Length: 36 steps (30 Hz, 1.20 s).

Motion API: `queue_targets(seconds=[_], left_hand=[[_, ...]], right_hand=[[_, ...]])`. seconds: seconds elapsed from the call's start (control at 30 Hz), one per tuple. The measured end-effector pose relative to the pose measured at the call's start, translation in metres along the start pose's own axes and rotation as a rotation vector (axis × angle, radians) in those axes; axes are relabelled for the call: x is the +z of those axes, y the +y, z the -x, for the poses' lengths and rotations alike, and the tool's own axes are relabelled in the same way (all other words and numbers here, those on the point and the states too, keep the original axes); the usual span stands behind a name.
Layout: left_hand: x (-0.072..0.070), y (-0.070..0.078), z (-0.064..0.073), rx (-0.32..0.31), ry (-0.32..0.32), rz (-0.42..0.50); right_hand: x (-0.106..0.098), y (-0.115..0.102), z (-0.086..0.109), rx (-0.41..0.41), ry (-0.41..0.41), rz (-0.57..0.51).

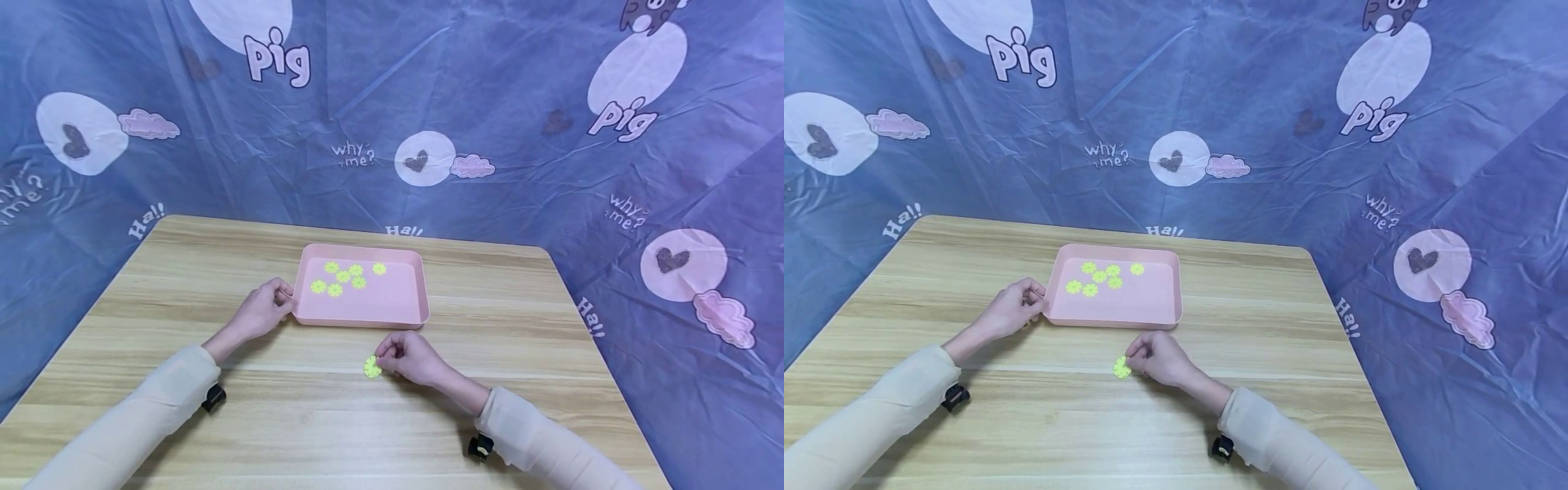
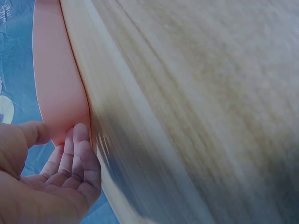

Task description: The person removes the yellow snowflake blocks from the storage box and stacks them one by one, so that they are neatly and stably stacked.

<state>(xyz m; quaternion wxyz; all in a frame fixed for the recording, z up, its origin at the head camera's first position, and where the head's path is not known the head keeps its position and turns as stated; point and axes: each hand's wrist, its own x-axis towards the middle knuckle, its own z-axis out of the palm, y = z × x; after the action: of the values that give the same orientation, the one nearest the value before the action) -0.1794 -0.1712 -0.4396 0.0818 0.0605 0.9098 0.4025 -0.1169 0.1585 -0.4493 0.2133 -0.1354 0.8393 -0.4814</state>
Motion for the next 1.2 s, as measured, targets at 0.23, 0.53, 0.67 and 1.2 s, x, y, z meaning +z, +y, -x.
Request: queue_targets(seconds=[0.23, 0.53, 0.67, 1.2], left_hand=[[0.0, -0.0004, -0.0006, 0.005, 0.004, -0.007], [-0.0008, -0.0011, -0.0012, 0.002, 0.003, -0.013], [-0.0011, -0.0016, -0.0011, 0.001, 0.001, -0.008], [-0.0028, -0.0006, -0.0011, 0.002, 0.003, -0.008]], right_hand=[[0.0014, -0.0035, 0.0002, 0.011, 0.005, 0.032], [0.0024, -0.0077, 0.0008, 0.014, 0.0, 0.057], [0.003, -0.0083, 0.0007, 0.011, 0.002, 0.062], [0.0012, -0.0084, 0.0003, 0.029, -0.002, 0.052]])
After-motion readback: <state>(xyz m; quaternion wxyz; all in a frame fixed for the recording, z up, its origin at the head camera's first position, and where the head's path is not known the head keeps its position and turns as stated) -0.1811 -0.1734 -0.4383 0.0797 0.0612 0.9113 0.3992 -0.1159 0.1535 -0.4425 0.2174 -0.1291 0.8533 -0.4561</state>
